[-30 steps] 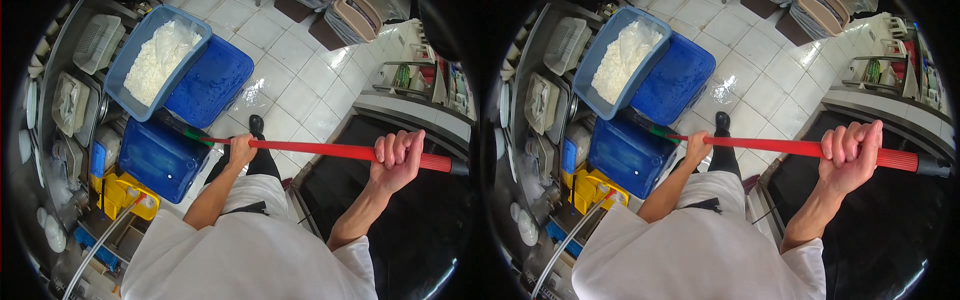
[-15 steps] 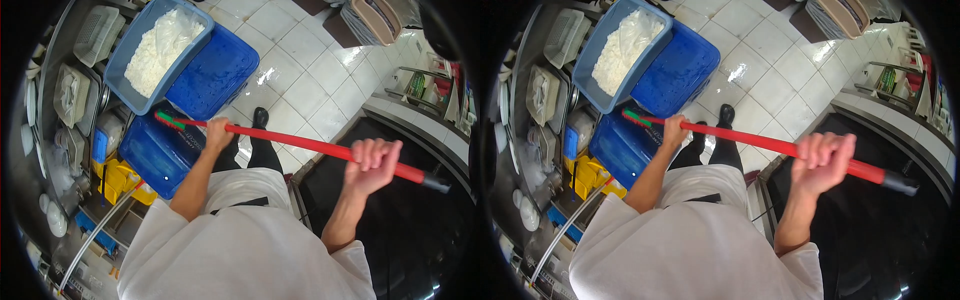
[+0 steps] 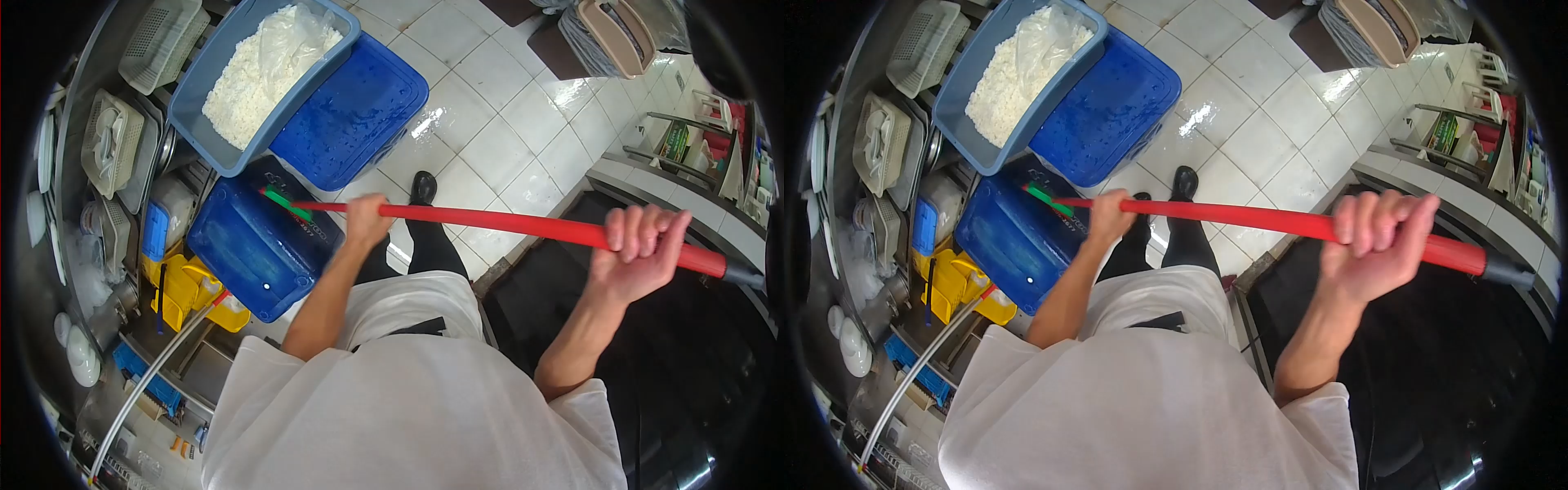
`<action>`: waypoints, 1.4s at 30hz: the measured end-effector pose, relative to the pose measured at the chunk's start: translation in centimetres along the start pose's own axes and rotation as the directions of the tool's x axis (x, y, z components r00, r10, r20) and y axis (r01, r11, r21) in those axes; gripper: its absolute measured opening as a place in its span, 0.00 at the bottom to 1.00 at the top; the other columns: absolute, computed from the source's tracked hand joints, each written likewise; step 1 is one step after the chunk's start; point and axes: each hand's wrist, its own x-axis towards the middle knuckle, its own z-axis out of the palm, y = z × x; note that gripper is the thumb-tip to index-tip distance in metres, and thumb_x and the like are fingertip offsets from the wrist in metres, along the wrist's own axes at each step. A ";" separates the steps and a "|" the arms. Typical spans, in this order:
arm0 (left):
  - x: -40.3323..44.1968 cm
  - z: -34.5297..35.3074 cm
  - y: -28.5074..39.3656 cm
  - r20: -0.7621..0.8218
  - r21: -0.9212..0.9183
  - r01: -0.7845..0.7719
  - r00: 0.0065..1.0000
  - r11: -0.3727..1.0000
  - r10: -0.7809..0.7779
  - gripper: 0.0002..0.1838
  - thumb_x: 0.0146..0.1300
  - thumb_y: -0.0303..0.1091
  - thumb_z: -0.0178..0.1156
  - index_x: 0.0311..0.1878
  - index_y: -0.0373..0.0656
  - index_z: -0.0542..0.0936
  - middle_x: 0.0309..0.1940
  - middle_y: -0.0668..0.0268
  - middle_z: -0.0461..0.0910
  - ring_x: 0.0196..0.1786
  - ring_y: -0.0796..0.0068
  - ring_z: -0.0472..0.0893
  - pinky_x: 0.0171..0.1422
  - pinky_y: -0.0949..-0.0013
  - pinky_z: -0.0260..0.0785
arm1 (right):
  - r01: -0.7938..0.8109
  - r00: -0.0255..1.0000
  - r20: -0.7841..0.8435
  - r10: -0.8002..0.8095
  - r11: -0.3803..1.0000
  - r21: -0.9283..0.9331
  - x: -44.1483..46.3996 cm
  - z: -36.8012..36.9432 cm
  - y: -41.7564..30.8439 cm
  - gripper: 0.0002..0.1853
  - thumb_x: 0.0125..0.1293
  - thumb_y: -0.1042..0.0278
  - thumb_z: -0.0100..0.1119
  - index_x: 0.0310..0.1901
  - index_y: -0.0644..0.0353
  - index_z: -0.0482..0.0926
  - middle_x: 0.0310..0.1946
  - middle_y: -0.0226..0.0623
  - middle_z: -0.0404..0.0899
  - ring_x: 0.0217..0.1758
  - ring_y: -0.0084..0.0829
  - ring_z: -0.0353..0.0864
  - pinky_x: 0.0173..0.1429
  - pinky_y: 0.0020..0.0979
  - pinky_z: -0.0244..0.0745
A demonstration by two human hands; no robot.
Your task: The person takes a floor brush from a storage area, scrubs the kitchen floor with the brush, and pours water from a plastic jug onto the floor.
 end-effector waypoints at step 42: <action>-1.0 -6.4 -6.7 0.051 0.080 -0.030 0.998 0.996 0.026 0.06 0.53 0.31 0.63 0.26 0.40 0.79 0.30 0.47 0.80 0.39 0.42 0.80 0.43 0.48 0.71 | 0.135 0.990 0.046 -0.134 0.990 -0.030 -8.7 6.7 2.1 0.19 0.81 0.56 0.40 0.28 0.53 0.65 0.13 0.23 0.53 0.11 0.17 0.49 0.16 0.23 0.51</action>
